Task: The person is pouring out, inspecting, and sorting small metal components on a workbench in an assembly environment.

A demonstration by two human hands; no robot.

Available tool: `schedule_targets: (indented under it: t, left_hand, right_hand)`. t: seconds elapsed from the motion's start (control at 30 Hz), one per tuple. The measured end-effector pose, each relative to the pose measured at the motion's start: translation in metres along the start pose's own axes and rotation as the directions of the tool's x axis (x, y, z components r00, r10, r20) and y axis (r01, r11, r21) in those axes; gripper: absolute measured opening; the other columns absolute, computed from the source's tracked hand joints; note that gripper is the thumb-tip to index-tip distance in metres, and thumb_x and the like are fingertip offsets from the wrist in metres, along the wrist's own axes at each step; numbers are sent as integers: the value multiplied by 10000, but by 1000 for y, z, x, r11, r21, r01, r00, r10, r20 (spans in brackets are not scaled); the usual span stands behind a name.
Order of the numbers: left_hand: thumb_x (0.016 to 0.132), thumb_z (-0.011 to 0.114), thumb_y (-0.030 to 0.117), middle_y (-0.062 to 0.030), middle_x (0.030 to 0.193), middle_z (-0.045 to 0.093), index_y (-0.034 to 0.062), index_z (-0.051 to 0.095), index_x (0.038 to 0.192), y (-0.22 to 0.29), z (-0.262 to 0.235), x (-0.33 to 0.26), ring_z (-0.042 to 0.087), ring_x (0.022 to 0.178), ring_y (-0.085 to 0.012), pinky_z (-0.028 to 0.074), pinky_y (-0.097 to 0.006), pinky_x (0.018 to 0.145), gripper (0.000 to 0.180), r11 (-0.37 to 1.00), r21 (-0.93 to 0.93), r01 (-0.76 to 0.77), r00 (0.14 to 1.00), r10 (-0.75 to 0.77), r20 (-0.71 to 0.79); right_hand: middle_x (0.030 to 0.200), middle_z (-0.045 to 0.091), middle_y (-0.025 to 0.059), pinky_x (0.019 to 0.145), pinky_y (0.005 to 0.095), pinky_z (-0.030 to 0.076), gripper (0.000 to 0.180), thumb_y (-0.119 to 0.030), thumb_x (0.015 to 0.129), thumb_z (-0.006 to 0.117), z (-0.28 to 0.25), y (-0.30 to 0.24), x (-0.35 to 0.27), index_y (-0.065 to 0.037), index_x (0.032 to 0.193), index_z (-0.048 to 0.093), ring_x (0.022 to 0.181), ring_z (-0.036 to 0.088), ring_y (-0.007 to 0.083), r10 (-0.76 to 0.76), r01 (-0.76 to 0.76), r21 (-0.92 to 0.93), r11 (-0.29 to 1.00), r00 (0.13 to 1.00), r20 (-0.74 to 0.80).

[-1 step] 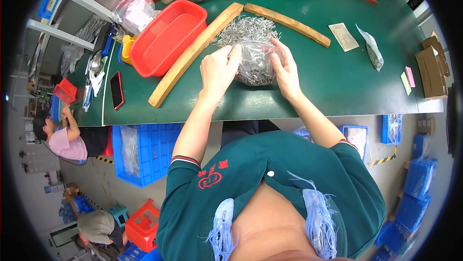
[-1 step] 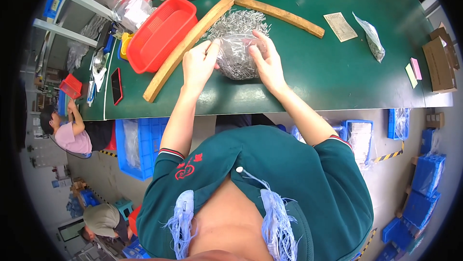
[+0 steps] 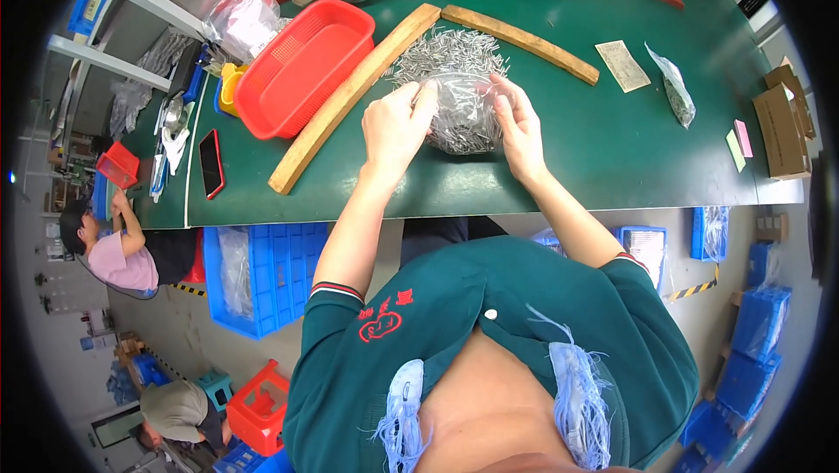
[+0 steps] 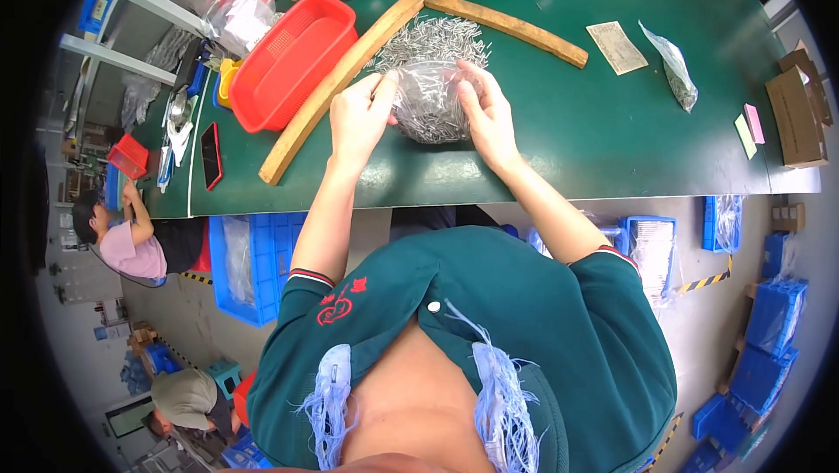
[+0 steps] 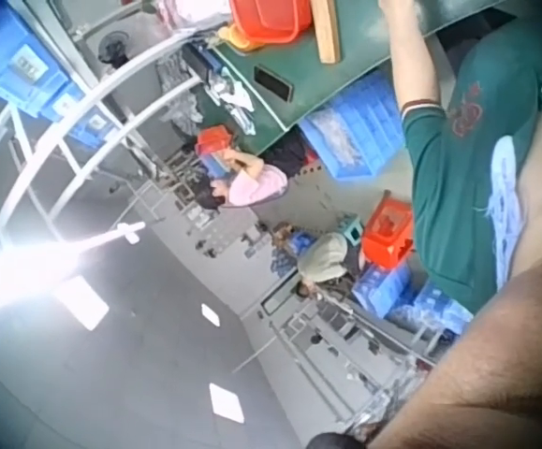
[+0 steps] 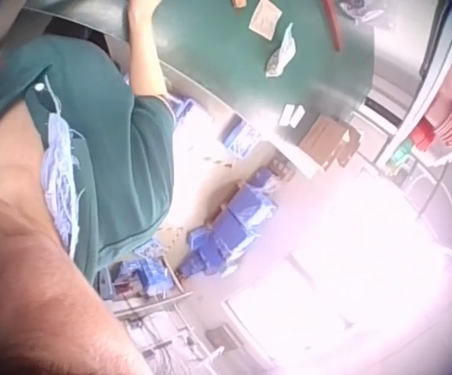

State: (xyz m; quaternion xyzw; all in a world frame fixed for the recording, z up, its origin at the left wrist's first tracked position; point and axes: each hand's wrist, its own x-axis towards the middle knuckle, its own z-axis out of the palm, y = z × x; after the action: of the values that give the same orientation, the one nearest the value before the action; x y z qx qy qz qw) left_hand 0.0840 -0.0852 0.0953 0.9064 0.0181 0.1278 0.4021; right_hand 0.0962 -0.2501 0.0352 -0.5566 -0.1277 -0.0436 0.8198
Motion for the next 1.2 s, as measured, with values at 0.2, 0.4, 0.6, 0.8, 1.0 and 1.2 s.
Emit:
schedule_targets:
  t: [0.2,0.4,0.6,0.8,1.0,1.2]
  left_hand:
    - [858,567,359,-70,499,578,59,591,689,-20,-5,-26,621,488,-190,444,-308,482,346,1000,-3,25,1000,-25,17]
    - [786,690,239,-42,672,589,41,616,865,-30,-18,-51,591,560,-124,447,-268,505,225,990,-137,-16,1000,19,17]
    - [775,688,133,-23,759,577,91,662,939,-36,-23,-62,559,558,-117,449,-246,515,171,957,-56,-284,949,272,-156]
    - [775,677,83,-40,789,560,63,643,845,-21,-8,-59,555,552,-145,442,-266,489,81,908,44,-417,858,409,-311]
    - [796,640,38,-68,802,534,47,613,837,3,5,-40,549,573,-160,442,-270,490,51,862,-77,-501,821,444,-359]
    - [844,587,37,-74,816,511,8,577,841,29,2,-5,575,602,-135,465,-241,518,31,816,-216,-536,809,425,-406]
  right_hand:
    - [1013,612,66,893,251,393,291,-222,968,420,-9,3,-14,6,1065,573,940,542,108,-37,37,-70,997,999,3]
    - [977,629,69,863,250,413,280,-218,965,427,0,2,-16,0,1060,575,918,553,113,-29,30,29,999,998,-57]
    - [967,643,70,835,234,421,281,-221,969,420,1,5,-16,-11,1055,585,882,562,99,10,-2,92,996,996,-85]
    - [1201,537,141,987,325,356,450,-300,901,546,-17,-3,-17,-22,1245,464,1138,486,208,-7,8,-13,1000,996,85]
    - [1432,217,186,1089,441,200,1016,-377,562,825,-35,-9,-3,-76,1372,291,1340,163,377,45,428,-738,522,850,525]
    - [1368,321,147,1077,364,230,1048,-209,542,870,-37,-2,24,-16,1365,251,1288,299,270,-18,364,-617,698,870,492]
